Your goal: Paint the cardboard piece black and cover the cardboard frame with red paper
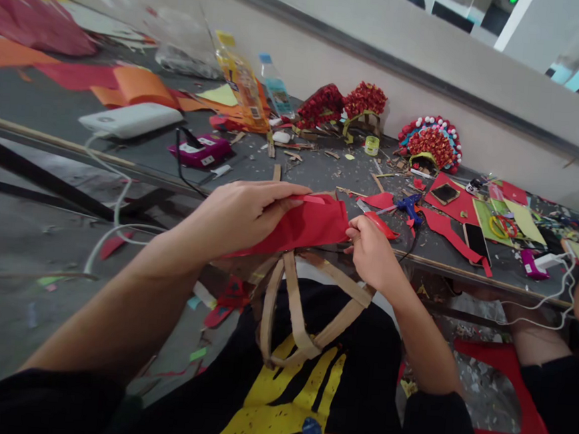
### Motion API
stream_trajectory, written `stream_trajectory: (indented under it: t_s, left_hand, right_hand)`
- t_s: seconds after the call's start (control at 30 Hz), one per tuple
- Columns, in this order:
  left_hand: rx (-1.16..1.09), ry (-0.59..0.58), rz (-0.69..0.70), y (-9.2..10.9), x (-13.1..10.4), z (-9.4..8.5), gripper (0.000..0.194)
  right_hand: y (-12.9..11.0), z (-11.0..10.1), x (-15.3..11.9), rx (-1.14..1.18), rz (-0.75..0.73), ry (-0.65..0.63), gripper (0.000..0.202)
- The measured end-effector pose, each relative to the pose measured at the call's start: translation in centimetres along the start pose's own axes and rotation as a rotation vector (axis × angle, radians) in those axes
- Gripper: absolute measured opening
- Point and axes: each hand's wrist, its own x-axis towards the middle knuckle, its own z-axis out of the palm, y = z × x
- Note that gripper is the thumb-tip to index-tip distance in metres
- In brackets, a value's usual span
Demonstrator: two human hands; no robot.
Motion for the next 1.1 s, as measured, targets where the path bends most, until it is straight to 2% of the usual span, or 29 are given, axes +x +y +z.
stream_trajectory:
  t_s: [0.23,0.47,0.63,0.73,0.8,0.83,0.9,0.97,1.1]
  left_hand:
    - [-0.020,0.008,-0.005,0.1,0.0,0.0,0.043]
    - [-0.061,0.052,-0.057,-1.0,-0.1,-0.1,0.046]
    - [-0.097,0.064,-0.059,-1.2,0.0,0.0,0.047]
    - [-0.098,0.057,-0.062,-1.2,0.0,-0.1,0.046]
    - [-0.104,0.061,-0.061,-1.3,0.0,0.0,0.047]
    - [-0.107,0.063,-0.061,-1.4,0.0,0.0,0.047]
    - [-0.108,0.066,-0.065,-1.5,0.0,0.0,0.047]
    - [-0.100,0.064,-0.069,-1.5,-0.1,0.0,0.046]
    - [-0.092,0.058,-0.067,-1.5,-0.2,-0.1,0.046]
  right_hand:
    - [1.1,0.5,0.0,0.168,0.007,0.039,0.020]
    - [1.9,-1.2,0.0,0.232,0.013,0.247,0.034]
    - [1.8,-1.6,0.8,0.141,-0.091,0.353,0.025]
    - [2.7,-2.4,2.9,-0.038,-0.131,0.450,0.017]
    - [3.4,-3.2,4.7,-0.187,-0.103,0.472,0.012]
    - [3.6,-3.4,5.5,-0.251,-0.076,0.475,0.015]
    - [3.6,-3.6,6.2,-0.329,-0.054,0.463,0.025]
    - [2.8,-3.2,5.8,-0.303,-0.095,0.388,0.024]
    - [0.1,-1.9,3.0,-0.090,-0.153,0.037,0.018]
